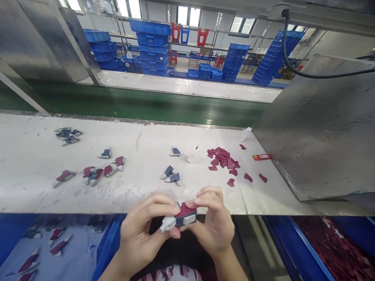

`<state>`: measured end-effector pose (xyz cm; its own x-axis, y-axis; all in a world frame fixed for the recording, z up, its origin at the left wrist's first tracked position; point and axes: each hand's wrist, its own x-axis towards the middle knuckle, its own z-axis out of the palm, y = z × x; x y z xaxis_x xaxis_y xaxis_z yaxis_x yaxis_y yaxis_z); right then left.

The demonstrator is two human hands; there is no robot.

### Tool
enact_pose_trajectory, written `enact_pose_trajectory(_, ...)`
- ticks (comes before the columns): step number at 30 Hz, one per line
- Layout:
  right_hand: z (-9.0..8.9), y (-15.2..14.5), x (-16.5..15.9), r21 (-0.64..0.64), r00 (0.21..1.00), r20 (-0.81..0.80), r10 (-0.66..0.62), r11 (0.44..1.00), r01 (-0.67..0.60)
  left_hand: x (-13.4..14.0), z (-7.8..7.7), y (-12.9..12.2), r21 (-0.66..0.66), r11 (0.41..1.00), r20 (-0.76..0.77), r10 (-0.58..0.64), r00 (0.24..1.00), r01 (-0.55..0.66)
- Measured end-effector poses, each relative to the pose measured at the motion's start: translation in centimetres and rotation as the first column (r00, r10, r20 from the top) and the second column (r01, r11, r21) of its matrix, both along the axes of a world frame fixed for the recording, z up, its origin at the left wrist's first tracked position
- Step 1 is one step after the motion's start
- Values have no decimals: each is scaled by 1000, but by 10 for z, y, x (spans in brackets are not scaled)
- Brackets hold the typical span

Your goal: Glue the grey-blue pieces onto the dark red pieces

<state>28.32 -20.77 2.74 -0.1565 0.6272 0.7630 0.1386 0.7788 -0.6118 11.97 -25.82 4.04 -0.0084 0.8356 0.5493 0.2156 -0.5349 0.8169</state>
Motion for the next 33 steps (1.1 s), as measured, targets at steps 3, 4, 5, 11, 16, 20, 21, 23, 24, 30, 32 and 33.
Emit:
enact_pose_trajectory(3,4,-2,1,-16,999,-7,53,998,-53,2,2,-6,-35,999,62,10,998,-8)
enact_pose_trajectory(4,5,-3,1,-19,998,-4,66,998,-66,3,3,-7,-45,999,70,23,997,-20)
enact_pose_trajectory(5,6,-4,0,-26,997,-5,76,997,-76,3,4,-9,-52,998,75,34,997,-31)
enact_pose_trajectory(11,8,-9,-4,-95,985,-2,173,980,-172,1,6,-14,19,995,-20,98,995,-97)
enact_pose_trajectory(16,6,-13,-8,-150,971,-33,237,959,-239,1,3,-14,76,994,-63,89,994,-84)
enact_pose_trajectory(20,3,-14,-10,-157,962,-51,267,949,-272,6,-5,-16,115,990,-30,87,996,-83)
enact_pose_trajectory(21,1,-14,-11,-153,962,-51,269,950,-273,7,-7,-16,126,987,-27,99,995,-95)
enact_pose_trajectory(23,-3,-16,-13,-144,965,-52,258,954,-263,10,-9,-18,160,980,-37,125,991,-117)
enact_pose_trajectory(24,-6,-18,-15,-141,967,-58,247,957,-253,12,-10,-19,183,975,-50,141,989,-129)
enact_pose_trajectory(30,-23,-29,-29,-207,960,-176,220,945,-254,18,-12,-17,238,937,-37,272,962,-256)
enact_pose_trajectory(32,-26,-28,-34,-255,953,-203,225,927,-273,16,-13,-16,178,942,1,290,957,-286)
enact_pose_trajectory(33,-27,-26,-37,-280,950,-211,229,917,-283,14,-14,-16,134,945,21,298,954,-298)
